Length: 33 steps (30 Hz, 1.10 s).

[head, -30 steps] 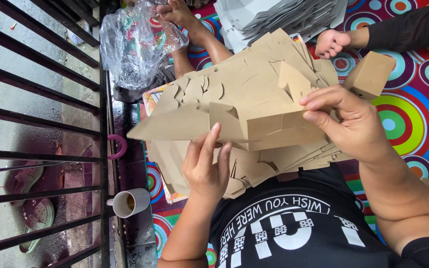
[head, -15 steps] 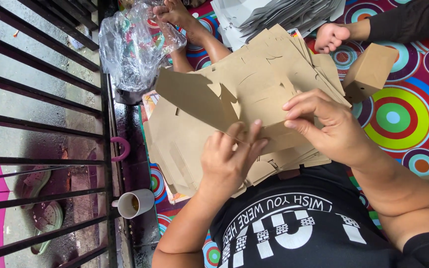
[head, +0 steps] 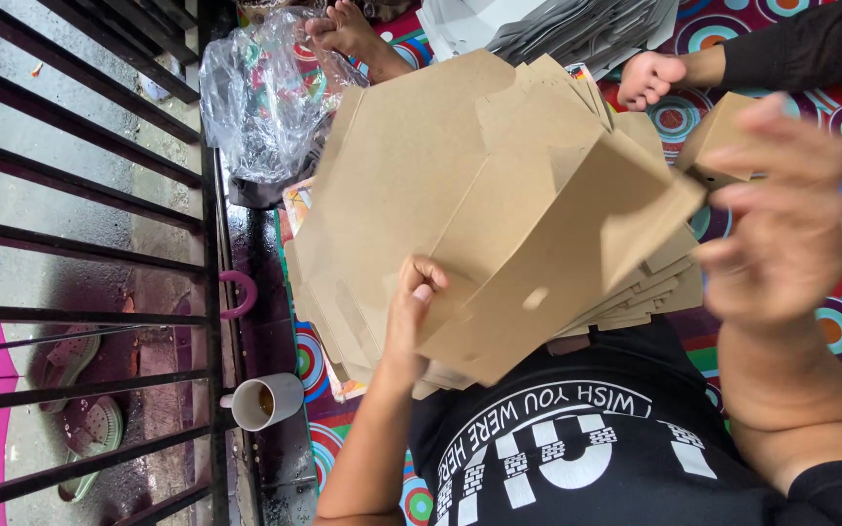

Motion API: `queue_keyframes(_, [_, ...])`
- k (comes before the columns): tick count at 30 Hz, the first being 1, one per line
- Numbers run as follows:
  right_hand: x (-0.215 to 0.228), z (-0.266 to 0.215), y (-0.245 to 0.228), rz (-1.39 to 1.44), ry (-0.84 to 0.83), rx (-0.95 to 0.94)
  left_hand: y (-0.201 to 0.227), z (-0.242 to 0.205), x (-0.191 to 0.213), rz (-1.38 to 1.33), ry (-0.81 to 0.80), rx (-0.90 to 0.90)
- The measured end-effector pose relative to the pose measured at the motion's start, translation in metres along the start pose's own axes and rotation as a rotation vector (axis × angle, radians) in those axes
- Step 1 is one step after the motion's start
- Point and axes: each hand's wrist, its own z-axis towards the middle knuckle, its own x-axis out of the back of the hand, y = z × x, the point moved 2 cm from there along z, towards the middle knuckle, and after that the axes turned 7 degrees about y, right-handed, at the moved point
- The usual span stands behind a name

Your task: Folding flat cardboard templates into small boxes

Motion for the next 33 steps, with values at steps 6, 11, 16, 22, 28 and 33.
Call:
queue_keyframes(6, [-0.007, 0.009, 0.045, 0.347, -0.437, -0.156, -0.007, 0.018, 0.007, 0.060, -0.513, 0.064])
queue_keyframes(11, [-0.035, 0.021, 0.033, 0.361, -0.696, -0.039, -0.009, 0.027, -0.011, 0.104, -0.755, 0.088])
queue_keyframes(16, [-0.053, 0.027, 0.014, 0.327, -0.724, -0.015, -0.046, 0.033, 0.000, 0.591, -0.833, -0.011])
queue_keyframes(22, [-0.066, 0.023, 0.000, 0.214, -0.778, -0.005, 0.049, 0.045, 0.016, -0.186, -0.529, 0.308])
queue_keyframes(28, [-0.076, 0.020, -0.007, 0.012, -0.761, 0.041, 0.066, 0.036, 0.021, -0.477, -0.765, 0.309])
queue_keyframes(33, [-0.085, 0.024, -0.028, 0.093, -0.825, 0.139, 0.080, 0.035, 0.016, -0.163, -0.827, 0.252])
